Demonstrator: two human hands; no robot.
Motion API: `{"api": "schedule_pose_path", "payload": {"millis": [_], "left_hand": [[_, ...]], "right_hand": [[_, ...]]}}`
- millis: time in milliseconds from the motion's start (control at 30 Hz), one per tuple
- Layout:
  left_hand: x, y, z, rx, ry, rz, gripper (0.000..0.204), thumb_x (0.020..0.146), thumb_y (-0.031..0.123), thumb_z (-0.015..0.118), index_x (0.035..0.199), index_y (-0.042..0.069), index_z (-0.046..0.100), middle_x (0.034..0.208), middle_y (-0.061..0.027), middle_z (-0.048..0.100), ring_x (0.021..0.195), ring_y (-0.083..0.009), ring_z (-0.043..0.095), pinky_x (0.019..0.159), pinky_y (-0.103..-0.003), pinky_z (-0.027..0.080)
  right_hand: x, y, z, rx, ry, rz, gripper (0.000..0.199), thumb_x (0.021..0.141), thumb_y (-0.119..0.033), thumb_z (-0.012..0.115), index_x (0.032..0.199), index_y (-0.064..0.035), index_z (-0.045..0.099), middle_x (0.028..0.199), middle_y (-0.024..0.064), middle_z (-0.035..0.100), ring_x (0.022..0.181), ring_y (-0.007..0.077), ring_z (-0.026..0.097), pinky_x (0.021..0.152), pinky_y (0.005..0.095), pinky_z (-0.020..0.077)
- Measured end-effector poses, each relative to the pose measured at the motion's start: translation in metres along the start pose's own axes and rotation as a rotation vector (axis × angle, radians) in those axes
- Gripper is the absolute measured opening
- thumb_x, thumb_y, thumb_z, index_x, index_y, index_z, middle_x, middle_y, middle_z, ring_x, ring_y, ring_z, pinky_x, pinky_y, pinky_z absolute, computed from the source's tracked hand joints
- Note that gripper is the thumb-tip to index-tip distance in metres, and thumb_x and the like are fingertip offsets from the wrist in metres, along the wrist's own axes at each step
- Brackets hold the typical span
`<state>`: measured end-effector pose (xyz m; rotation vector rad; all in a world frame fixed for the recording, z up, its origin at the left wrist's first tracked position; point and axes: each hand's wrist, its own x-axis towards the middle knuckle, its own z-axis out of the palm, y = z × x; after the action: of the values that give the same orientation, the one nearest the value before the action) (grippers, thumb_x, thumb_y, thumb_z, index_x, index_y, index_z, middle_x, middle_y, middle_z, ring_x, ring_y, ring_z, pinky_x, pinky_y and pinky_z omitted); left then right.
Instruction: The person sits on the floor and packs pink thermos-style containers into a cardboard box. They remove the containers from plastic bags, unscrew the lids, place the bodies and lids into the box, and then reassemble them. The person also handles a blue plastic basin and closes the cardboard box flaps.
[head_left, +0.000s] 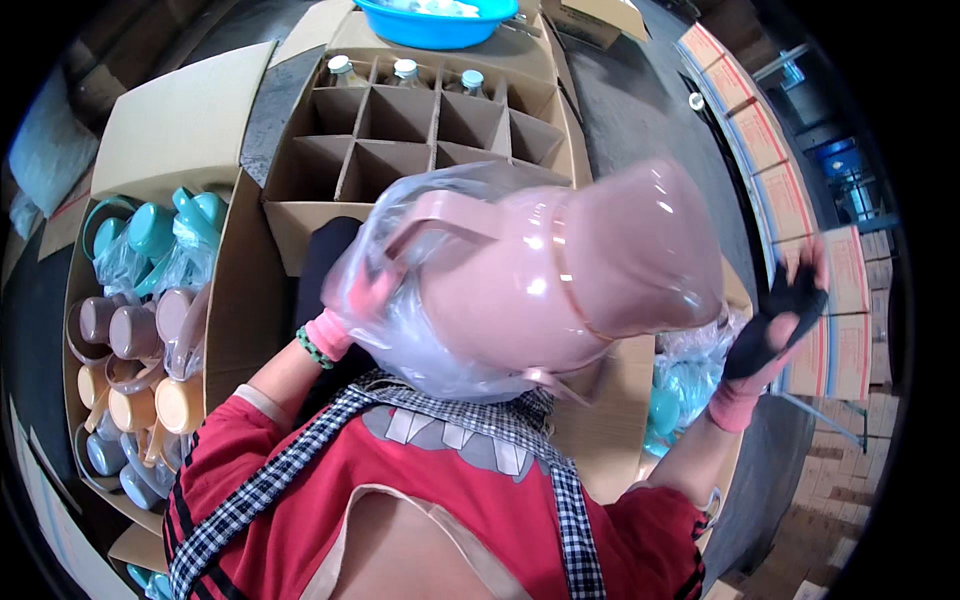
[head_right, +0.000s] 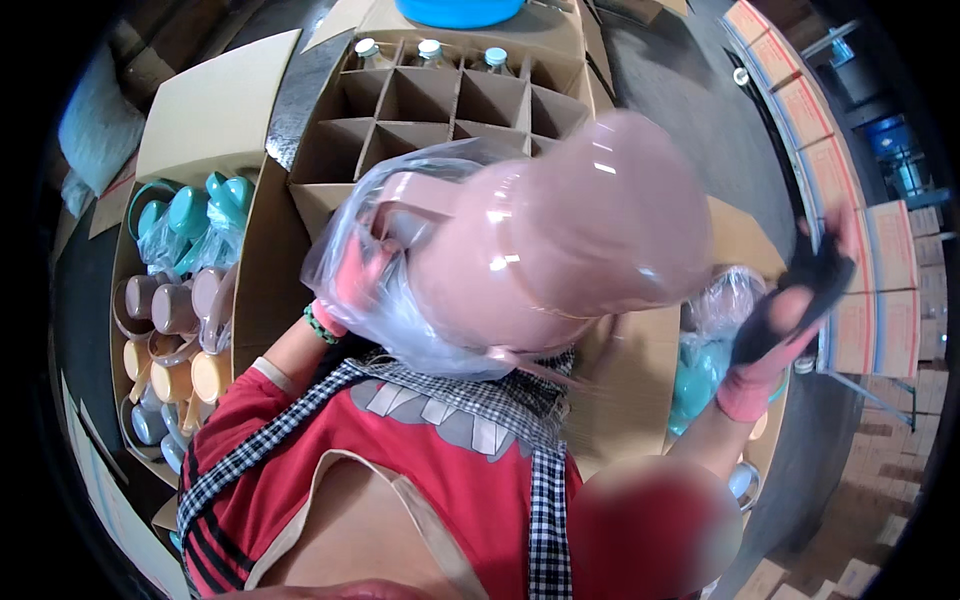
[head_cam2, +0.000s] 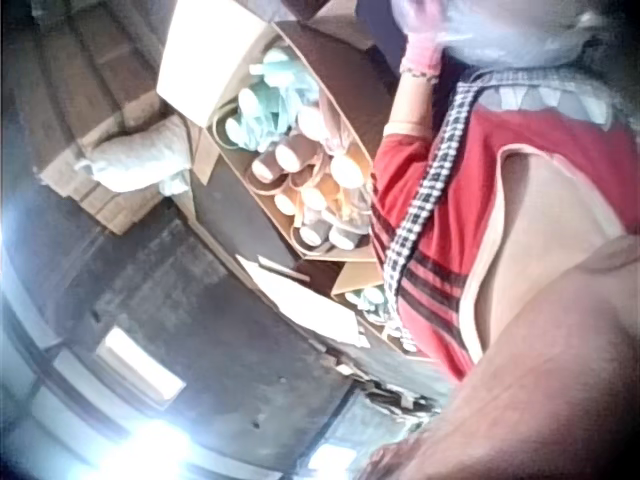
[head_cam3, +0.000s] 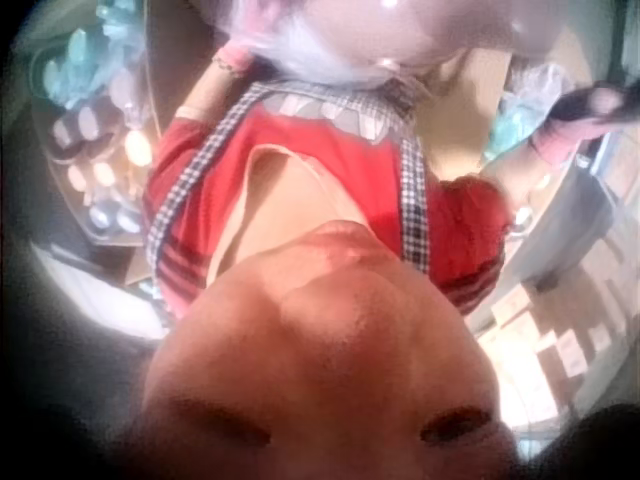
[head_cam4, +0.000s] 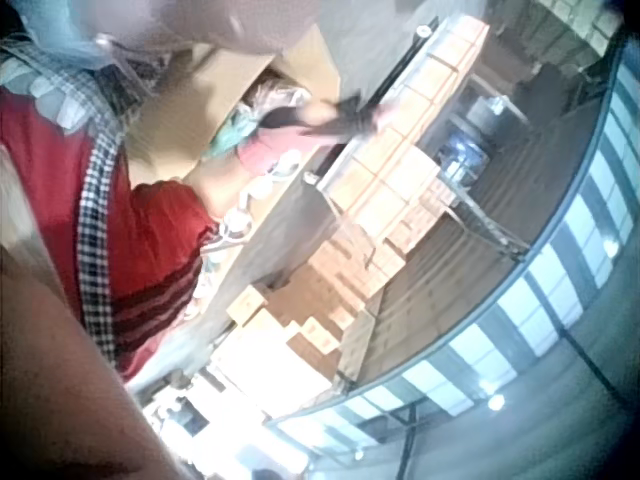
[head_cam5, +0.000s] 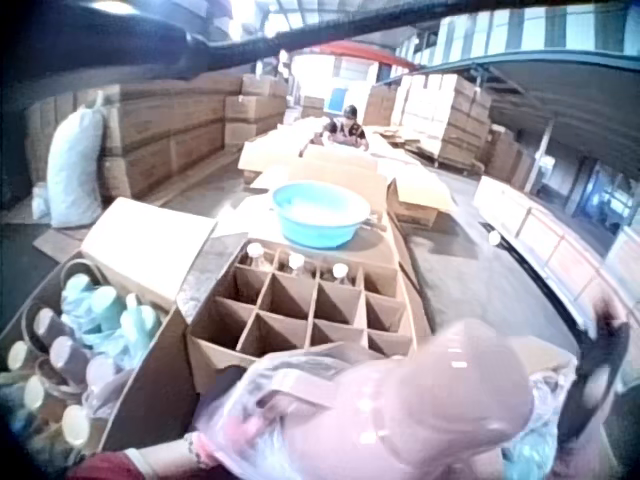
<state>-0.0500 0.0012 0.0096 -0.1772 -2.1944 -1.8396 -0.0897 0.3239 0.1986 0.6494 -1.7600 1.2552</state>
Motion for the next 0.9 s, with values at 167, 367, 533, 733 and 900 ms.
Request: {"api": "schedule_pose_path", "payload": {"millis": [167,367,533,733,900], "left_hand": [[-0.010,-0.028,0.014,0.268,-0.042,0.082,0.054,0.072,0.015,0.064,0.117,-0.004,0.041,0.107,-0.0220,0.050,0.098,-0.0364,0.050,0.087,-0.038,0.039],[-0.013,0.016,0.023,0.503,-0.047,0.296,0.053,0.067,0.015,0.068,0.109,-0.005,0.043,0.103,-0.0231,0.050,0.096,-0.0390,0.048,0.085,-0.042,0.039],[-0.007,0.015,0.027,0.481,-0.045,0.351,0.057,0.066,0.018,0.069,0.110,-0.005,0.042,0.105,-0.0238,0.049,0.098,-0.0397,0.047,0.086,-0.042,0.038],[-0.003,0.008,0.009,0.285,-0.261,0.256,0.046,0.078,0.023,0.056,0.113,-0.004,0.044,0.107,-0.0222,0.050,0.101,-0.0372,0.047,0.089,-0.039,0.037],[-0.011,-0.020,-0.039,0.405,-0.141,0.054,0.025,0.081,0.014,0.052,0.102,-0.002,0.053,0.097,-0.0200,0.056,0.095,-0.0354,0.052,0.083,-0.037,0.042]], "right_hand": [[0.015,-0.005,0.014,-0.310,-0.852,0.471,0.083,0.066,-0.052,0.066,0.126,-0.0009,0.040,0.127,0.0117,0.044,0.119,0.0204,0.039,0.098,0.0305,0.0282],[0.022,0.032,-0.033,-0.516,-1.037,1.218,0.062,0.084,-0.055,0.040,0.097,0.0041,0.055,0.087,0.0185,0.059,0.090,0.0322,0.054,0.080,0.0355,0.0411],[0.028,-0.034,0.012,-0.884,-0.684,0.287,0.057,0.076,-0.042,0.057,0.115,-0.0006,0.047,0.102,0.0207,0.054,0.095,0.0320,0.054,0.085,0.0400,0.0416],[-0.008,-0.034,0.111,-0.748,-1.481,0.150,0.061,0.063,-0.019,0.070,0.117,-0.0060,0.046,0.103,0.0163,0.054,0.104,0.0297,0.049,0.089,0.0369,0.0385],[-0.001,-0.006,0.072,-0.703,-1.225,0.130,0.053,0.065,-0.016,0.068,0.114,-0.0062,0.049,0.099,0.0155,0.055,0.096,0.0278,0.053,0.085,0.0342,0.0409]]}}
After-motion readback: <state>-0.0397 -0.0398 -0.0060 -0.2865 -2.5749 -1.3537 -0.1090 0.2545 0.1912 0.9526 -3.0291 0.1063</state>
